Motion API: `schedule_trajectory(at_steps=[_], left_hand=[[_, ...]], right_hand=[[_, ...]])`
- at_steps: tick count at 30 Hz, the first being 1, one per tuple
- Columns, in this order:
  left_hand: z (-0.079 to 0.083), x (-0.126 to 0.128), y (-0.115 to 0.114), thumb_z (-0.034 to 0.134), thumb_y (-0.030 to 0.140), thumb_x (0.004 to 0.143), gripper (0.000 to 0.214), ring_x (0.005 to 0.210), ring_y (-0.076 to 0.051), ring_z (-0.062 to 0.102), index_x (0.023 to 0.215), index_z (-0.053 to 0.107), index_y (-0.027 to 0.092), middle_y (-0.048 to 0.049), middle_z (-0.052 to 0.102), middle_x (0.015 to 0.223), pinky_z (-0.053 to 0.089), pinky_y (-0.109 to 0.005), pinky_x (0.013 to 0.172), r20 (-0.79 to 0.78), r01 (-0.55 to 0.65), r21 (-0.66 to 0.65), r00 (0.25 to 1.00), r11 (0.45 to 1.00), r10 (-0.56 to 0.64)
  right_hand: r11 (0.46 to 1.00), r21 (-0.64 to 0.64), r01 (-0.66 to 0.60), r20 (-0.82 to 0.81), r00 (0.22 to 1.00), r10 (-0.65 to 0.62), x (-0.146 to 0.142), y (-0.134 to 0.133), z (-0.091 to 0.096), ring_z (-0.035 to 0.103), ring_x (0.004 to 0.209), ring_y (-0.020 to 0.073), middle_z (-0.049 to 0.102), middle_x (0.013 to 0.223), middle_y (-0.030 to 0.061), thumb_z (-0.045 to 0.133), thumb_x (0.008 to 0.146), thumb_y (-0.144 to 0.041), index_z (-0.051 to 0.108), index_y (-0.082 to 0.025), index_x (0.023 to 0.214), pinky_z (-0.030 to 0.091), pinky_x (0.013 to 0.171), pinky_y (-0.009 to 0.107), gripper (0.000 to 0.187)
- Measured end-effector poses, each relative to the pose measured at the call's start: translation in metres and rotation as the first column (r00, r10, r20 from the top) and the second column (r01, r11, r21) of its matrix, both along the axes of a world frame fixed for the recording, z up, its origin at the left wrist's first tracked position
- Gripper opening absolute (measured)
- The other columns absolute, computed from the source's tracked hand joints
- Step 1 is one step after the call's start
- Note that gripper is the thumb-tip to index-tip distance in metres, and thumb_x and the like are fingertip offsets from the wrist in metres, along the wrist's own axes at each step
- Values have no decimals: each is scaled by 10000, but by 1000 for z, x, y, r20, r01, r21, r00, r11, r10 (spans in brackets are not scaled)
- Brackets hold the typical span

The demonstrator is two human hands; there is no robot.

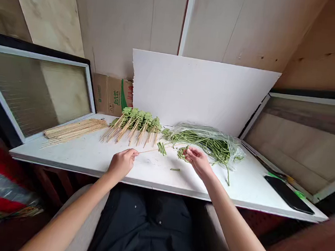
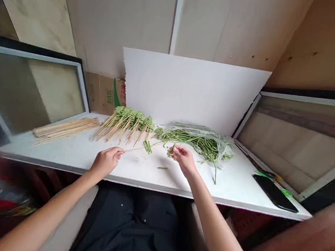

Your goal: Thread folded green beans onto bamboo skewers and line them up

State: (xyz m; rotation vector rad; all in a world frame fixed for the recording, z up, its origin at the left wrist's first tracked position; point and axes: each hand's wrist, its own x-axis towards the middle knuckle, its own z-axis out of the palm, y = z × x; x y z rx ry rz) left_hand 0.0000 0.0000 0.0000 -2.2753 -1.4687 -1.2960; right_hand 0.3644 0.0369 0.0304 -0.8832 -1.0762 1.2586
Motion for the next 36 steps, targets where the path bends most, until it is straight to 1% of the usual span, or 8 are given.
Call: schedule_trajectory(at_steps=[3, 6, 12, 15, 22, 26, 29, 36], left_hand=[[1, 1, 0, 509, 92, 908, 263, 798, -198, 777, 971, 732, 218, -19, 819, 908, 579, -287, 717, -2, 0, -3, 1000, 1000, 0], [1, 2, 1, 511, 79, 906, 269, 807, -195, 779, 964, 731, 222, -17, 811, 873, 576, -274, 711, -5, 4, 3, 1000, 1000, -4], [3, 2, 0, 507, 62, 914, 274, 816, -194, 781, 959, 730, 214, -19, 799, 843, 568, -266, 700, -13, 18, 25, 1000, 1000, -18], [4, 2, -2, 506, 55, 913, 277, 809, -191, 778, 957, 729, 215, -18, 798, 848, 563, -264, 698, 5, 22, 38, 1000, 999, -22], [4, 3, -3, 504, 57, 915, 275, 788, -186, 773, 961, 723, 217, -11, 800, 851, 543, -261, 676, -10, 29, 76, 1000, 997, -29], [3, 3, -3, 500, 85, 927, 264, 768, -186, 768, 963, 725, 217, -14, 801, 849, 541, -263, 668, -30, 20, 83, 999, 996, -17], [3, 3, -3, 496, 83, 909, 279, 746, -185, 759, 957, 734, 221, -15, 798, 836, 548, -261, 668, -38, 5, 74, 999, 997, -2], [2, 3, -4, 498, 85, 880, 291, 756, -191, 759, 940, 745, 227, -15, 798, 838, 564, -262, 686, -44, -13, 47, 999, 999, 15]], right_hand=[[999, -1, 47, 6, 999, -47, 0, 2, -1, 718, 893, 186, 791, 963, 48, 1037, 575, -489, 826, -231, 955, 587, 824, 297, 506], [1000, 9, 29, 0, 1000, -29, 0, 1, 0, 724, 928, 197, 796, 981, 47, 1031, 596, -482, 840, -242, 937, 592, 883, 309, 459], [1000, 11, -22, 9, 1000, 22, -5, -4, 5, 745, 981, 221, 808, 1038, 77, 976, 702, -506, 850, -239, 972, 595, 897, 329, 400], [999, 23, -34, 3, 999, 34, -9, -7, 6, 738, 990, 224, 807, 1039, 79, 973, 705, -510, 854, -231, 974, 592, 900, 332, 405], [990, 22, -137, -115, 984, 138, -12, -10, 8, 721, 967, 178, 786, 1026, 49, 971, 739, -430, 844, -222, 973, 591, 938, 274, 338], [987, 6, -163, -207, 965, 160, -11, -7, 5, 734, 949, 149, 781, 1009, 23, 992, 720, -368, 816, -228, 898, 602, 914, 226, 287], [985, 2, -171, -242, 956, 167, -10, -5, 2, 751, 989, 158, 788, 1035, 28, 995, 720, -353, 789, -228, 876, 609, 937, 230, 286], [981, 16, -195, -273, 943, 192, -13, -7, 3, 765, 1047, 173, 796, 1082, 41, 952, 792, -318, 777, -230, 970, 621, 1000, 251, 264]])
